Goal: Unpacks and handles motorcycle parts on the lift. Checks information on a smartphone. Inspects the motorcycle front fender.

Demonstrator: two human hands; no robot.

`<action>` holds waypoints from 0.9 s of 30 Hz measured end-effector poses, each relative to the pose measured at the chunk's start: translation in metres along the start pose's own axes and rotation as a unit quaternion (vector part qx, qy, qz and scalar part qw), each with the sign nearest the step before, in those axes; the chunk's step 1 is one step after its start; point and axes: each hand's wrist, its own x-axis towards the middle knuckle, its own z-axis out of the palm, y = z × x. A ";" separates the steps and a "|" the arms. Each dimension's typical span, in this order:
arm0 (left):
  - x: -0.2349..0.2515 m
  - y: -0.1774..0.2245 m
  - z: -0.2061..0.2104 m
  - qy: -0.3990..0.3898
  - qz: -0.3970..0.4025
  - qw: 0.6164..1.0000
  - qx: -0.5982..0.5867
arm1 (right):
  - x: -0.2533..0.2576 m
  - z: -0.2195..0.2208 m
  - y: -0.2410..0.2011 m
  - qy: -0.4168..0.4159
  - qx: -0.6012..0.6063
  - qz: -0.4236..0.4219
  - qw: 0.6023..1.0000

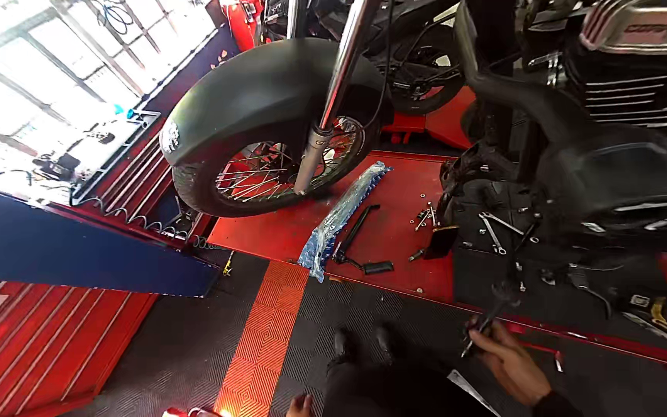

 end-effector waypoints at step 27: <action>0.077 0.356 0.093 0.063 0.315 0.942 0.093 | -0.012 0.153 -0.052 -0.282 0.066 0.011 0.957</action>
